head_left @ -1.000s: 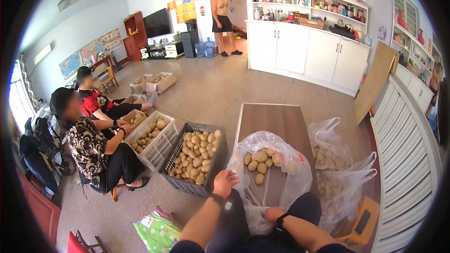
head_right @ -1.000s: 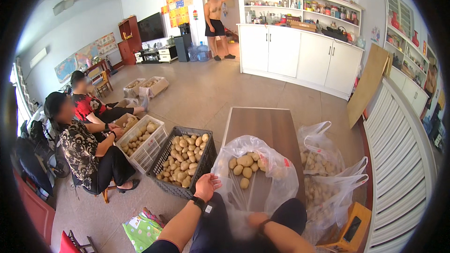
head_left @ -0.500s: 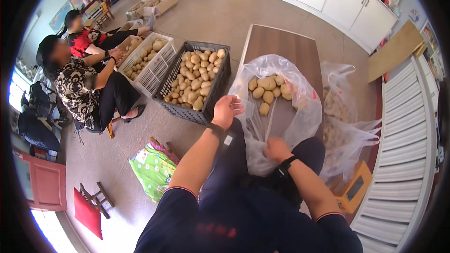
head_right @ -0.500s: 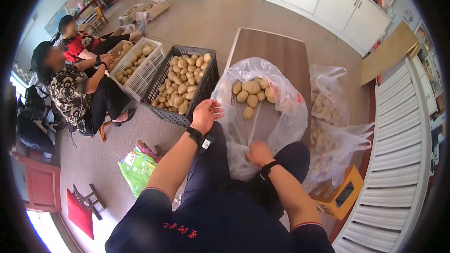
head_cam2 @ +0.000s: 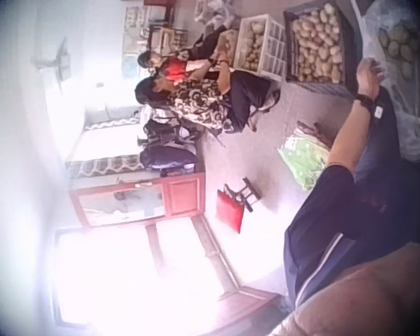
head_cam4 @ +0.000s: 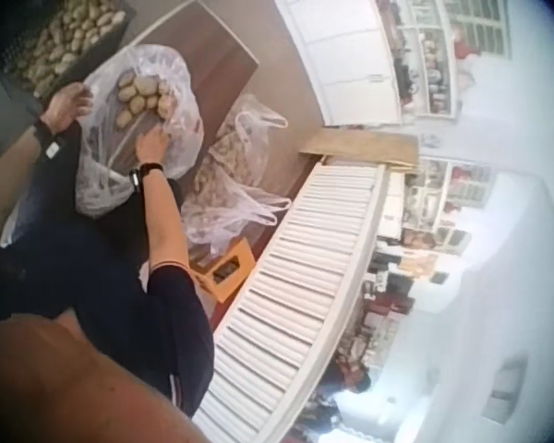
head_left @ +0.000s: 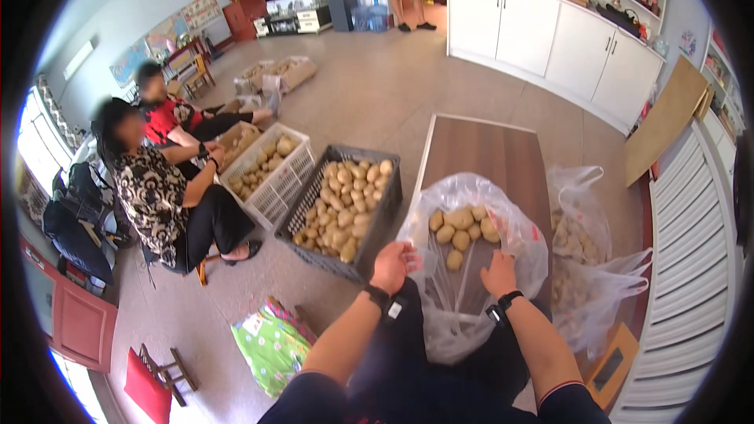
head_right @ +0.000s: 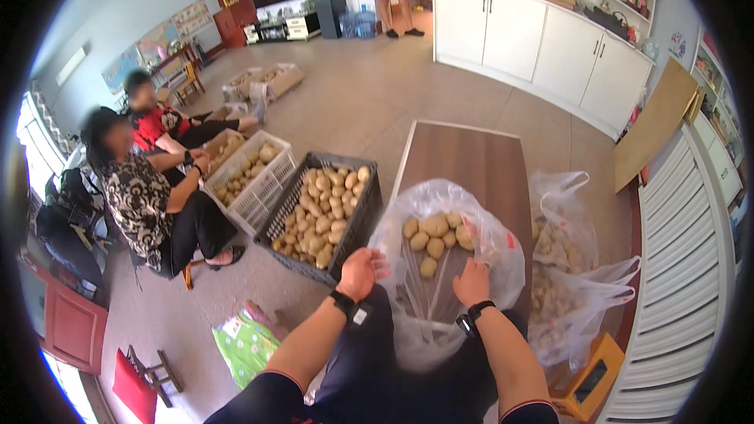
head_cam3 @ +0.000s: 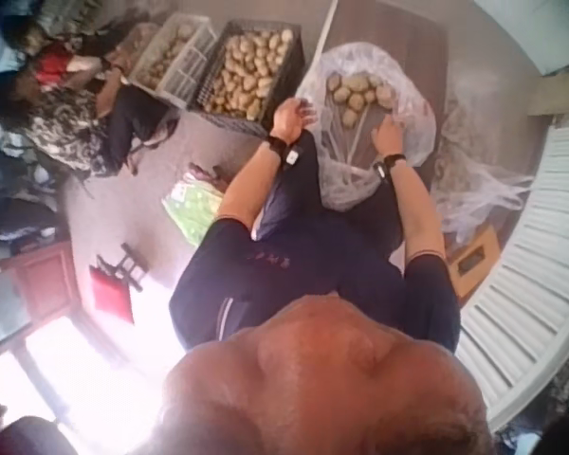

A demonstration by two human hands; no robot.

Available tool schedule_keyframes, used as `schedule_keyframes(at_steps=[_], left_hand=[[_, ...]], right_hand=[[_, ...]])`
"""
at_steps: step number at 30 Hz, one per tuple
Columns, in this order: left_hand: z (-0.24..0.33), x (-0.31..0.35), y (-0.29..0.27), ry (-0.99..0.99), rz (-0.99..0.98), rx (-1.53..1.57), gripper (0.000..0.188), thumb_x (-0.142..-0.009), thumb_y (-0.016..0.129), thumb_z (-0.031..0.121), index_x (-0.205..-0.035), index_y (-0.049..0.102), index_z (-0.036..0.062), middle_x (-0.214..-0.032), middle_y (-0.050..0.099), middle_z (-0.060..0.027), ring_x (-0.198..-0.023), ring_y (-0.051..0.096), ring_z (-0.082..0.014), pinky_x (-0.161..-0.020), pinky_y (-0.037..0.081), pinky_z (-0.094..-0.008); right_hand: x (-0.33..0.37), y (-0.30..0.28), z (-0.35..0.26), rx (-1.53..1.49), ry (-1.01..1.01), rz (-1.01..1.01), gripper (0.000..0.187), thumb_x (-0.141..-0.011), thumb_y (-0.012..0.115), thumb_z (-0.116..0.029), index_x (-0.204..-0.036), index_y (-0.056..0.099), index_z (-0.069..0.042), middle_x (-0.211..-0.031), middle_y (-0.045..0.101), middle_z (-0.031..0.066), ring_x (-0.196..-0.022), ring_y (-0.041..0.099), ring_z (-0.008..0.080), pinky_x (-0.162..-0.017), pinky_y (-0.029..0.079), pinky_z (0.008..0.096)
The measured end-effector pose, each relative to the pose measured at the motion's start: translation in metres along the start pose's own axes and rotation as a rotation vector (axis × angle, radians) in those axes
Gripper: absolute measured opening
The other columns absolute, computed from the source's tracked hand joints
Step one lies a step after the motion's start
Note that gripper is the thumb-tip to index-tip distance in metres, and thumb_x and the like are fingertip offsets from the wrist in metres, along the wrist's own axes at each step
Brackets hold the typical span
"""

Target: The person sorts potatoes by hand, picking them from a plastic crate and placing them into a clear plastic bag on a table. After filling the bag, the person sets it on the floor and begins filling another.

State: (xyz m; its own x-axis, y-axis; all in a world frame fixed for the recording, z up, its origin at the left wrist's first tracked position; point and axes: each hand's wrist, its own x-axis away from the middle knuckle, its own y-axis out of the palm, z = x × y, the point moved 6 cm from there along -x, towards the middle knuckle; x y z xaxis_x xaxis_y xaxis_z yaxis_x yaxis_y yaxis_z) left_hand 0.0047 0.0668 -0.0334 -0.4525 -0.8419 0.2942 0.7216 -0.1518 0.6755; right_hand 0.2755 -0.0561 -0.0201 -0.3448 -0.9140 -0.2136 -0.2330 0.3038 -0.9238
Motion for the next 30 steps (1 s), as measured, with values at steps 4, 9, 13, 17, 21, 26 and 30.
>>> schedule_keyframes(at_steps=[4,9,13,17,21,26,30], left_hand=[[0.002,-0.003,0.005,-0.056,0.012,-0.008,0.026,-0.096,0.050,0.022,-0.110,0.053,0.0000,-0.101,0.059,-0.0135,-0.086,0.061,-0.0307,-0.075,0.054,-0.0465],[0.007,-0.007,0.012,-0.075,-0.010,-0.025,0.024,-0.098,0.047,0.021,-0.109,0.053,0.0001,-0.100,0.058,-0.0129,-0.085,0.062,-0.0301,-0.075,0.055,-0.0474],[0.004,-0.011,0.003,-0.092,-0.010,-0.014,0.023,-0.098,0.048,0.020,-0.108,0.054,0.0000,-0.099,0.059,-0.0140,-0.087,0.063,-0.0310,-0.076,0.055,-0.0480],[0.002,-0.009,0.004,-0.106,-0.033,0.015,0.023,-0.098,0.048,0.020,-0.108,0.054,0.0001,-0.101,0.059,-0.0141,-0.088,0.063,-0.0316,-0.080,0.054,-0.0496],[0.000,-0.012,0.002,-0.129,0.003,-0.028,0.023,-0.094,0.051,0.020,-0.107,0.055,0.0004,-0.105,0.060,-0.0143,-0.092,0.061,-0.0338,-0.084,0.050,-0.0512],[0.002,-0.014,0.004,-0.140,0.000,-0.013,0.021,-0.094,0.049,0.017,-0.106,0.055,0.0002,-0.105,0.059,-0.0141,-0.092,0.060,-0.0336,-0.084,0.050,-0.0501],[0.001,-0.015,0.005,-0.162,0.006,-0.019,0.021,-0.095,0.048,0.016,-0.106,0.055,0.0001,-0.104,0.059,-0.0141,-0.092,0.060,-0.0332,-0.084,0.050,-0.0495]], right_hand=[[-0.032,-0.019,0.014,0.016,0.210,-0.091,0.057,-0.076,0.068,-0.021,-0.120,0.045,0.006,-0.115,0.057,0.0290,-0.105,0.054,0.0457,-0.094,0.043,0.0492],[-0.060,-0.025,0.035,-0.020,0.259,-0.090,0.062,-0.079,0.067,-0.027,-0.125,0.039,0.002,-0.110,0.060,0.0290,-0.092,0.064,0.0443,-0.084,0.049,0.0515],[-0.072,-0.023,0.045,-0.091,0.382,-0.118,0.065,-0.084,0.062,-0.039,-0.133,0.037,-0.004,-0.125,0.055,0.0253,-0.101,0.061,0.0450,-0.090,0.048,0.0521],[-0.083,-0.015,0.057,-0.131,0.465,-0.182,0.068,-0.088,0.057,-0.044,-0.137,0.034,-0.004,-0.130,0.052,0.0259,-0.107,0.059,0.0450,-0.093,0.046,0.0527],[-0.095,-0.008,0.066,-0.203,0.501,-0.134,0.068,-0.090,0.053,-0.049,-0.137,0.036,-0.004,-0.133,0.050,0.0264,-0.113,0.056,0.0448,-0.096,0.044,0.0522],[-0.105,-0.018,0.061,-0.247,0.579,-0.172,0.067,-0.091,0.051,-0.051,-0.137,0.039,-0.004,-0.135,0.050,0.0264,-0.117,0.054,0.0441,-0.099,0.042,0.0516],[-0.107,-0.014,0.074,-0.281,0.637,-0.176,0.066,-0.092,0.048,-0.052,-0.137,0.042,-0.004,-0.134,0.052,0.0252,-0.120,0.052,0.0437,-0.101,0.040,0.0509]])
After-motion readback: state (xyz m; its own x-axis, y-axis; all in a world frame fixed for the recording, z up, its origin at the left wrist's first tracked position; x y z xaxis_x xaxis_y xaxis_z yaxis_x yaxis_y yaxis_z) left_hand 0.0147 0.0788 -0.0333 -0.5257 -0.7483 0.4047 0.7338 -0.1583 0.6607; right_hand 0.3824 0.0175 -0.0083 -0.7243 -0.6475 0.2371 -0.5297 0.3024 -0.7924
